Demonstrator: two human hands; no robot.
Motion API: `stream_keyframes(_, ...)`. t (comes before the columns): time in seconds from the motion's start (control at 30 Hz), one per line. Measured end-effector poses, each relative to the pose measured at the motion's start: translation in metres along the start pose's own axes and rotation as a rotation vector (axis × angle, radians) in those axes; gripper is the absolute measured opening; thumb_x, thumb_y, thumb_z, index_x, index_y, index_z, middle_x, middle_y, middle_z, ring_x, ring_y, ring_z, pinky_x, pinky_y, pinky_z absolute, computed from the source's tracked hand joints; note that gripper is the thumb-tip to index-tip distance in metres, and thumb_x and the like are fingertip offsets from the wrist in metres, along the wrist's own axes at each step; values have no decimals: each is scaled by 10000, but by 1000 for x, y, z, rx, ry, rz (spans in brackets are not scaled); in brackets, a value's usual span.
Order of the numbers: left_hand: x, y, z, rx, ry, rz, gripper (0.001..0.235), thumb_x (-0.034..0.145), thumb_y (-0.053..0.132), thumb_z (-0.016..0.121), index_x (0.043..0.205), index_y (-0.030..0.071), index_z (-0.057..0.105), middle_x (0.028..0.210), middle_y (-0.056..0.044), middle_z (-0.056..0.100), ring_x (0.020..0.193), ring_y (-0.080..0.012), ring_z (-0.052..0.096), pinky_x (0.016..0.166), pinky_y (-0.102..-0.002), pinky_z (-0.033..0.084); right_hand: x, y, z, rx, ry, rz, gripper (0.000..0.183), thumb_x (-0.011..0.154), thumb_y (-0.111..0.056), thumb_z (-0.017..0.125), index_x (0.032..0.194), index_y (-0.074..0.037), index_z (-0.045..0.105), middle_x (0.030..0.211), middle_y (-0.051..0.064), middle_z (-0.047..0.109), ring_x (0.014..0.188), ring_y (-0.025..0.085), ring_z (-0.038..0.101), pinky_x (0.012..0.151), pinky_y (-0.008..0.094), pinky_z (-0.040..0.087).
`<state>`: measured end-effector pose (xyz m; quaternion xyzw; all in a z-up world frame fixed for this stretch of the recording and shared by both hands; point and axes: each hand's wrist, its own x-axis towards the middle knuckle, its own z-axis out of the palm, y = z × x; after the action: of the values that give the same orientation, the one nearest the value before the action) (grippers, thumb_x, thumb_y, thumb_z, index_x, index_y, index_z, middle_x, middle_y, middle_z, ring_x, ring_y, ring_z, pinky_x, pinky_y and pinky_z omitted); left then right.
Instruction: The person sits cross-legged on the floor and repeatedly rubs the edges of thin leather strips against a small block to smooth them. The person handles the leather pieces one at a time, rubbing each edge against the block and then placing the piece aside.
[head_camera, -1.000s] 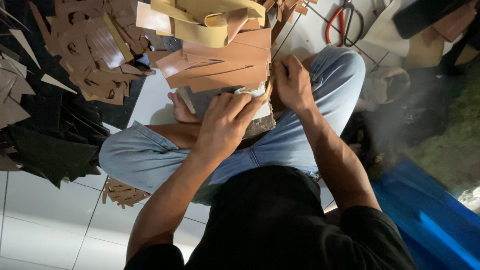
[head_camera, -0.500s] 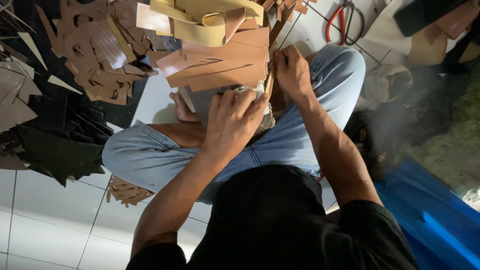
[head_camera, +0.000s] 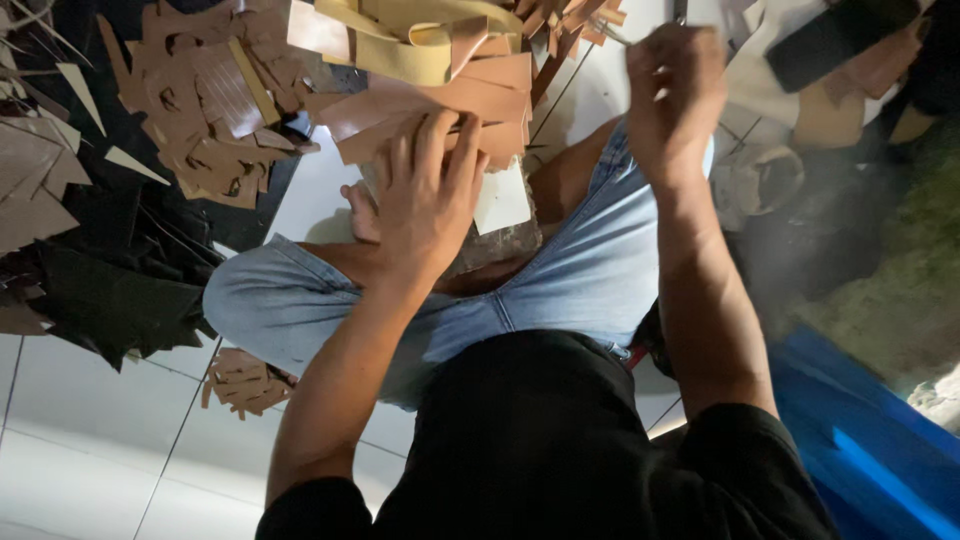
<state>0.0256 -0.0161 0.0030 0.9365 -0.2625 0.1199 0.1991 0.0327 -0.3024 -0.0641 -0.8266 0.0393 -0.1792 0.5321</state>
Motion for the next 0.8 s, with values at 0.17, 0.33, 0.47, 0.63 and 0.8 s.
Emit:
stream_keyframes(0.17, -2, -6, -9, 40, -26, 123, 392, 950, 149, 728, 1320, 51, 643, 1325, -90, 574, 1230, -294, 582, 1047, -492, 450, -20, -27, 18, -375, -121, -99, 246, 1005, -44, 785, 1205, -4, 647, 1114, 131, 608, 934, 246, 656, 736, 321, 559)
stream_keyframes(0.33, -21, 1, -19, -15, -39, 185, 289, 957, 150, 706, 1236, 80, 675, 1179, -56, 577, 1145, -253, 586, 1027, -494, 455, -46, -56, 23, -305, -208, -125, 156, 1009, -1, 733, 1146, -2, 658, 1097, 146, 667, 947, 290, 682, 814, 384, 577)
stream_keyframes(0.47, -34, 7, -22, -24, -93, 199, 286, 929, 147, 717, 1207, 86, 687, 1169, -51, 606, 1120, -240, 600, 1000, -465, 464, -57, -87, 22, -176, -419, -33, 218, 980, -24, 734, 1184, 16, 670, 1121, 157, 699, 918, 270, 732, 774, 340, 610)
stream_keyframes(0.63, -33, 12, -14, -176, -86, 98, 210, 1005, 187, 763, 1173, 86, 688, 1154, -39, 607, 1093, -236, 604, 956, -443, 460, -50, -111, 22, -245, -468, -227, 246, 978, -16, 735, 1213, 26, 677, 1185, 169, 706, 1060, 317, 725, 920, 360, 600)
stream_keyframes(0.8, -29, 12, -2, -190, -110, 41, 318, 930, 188, 755, 1211, 51, 699, 1208, -94, 620, 1120, -274, 602, 935, -437, 458, -43, -117, 20, -243, -533, -178, 213, 950, -25, 759, 1154, 10, 711, 1101, 147, 728, 987, 303, 724, 855, 369, 595)
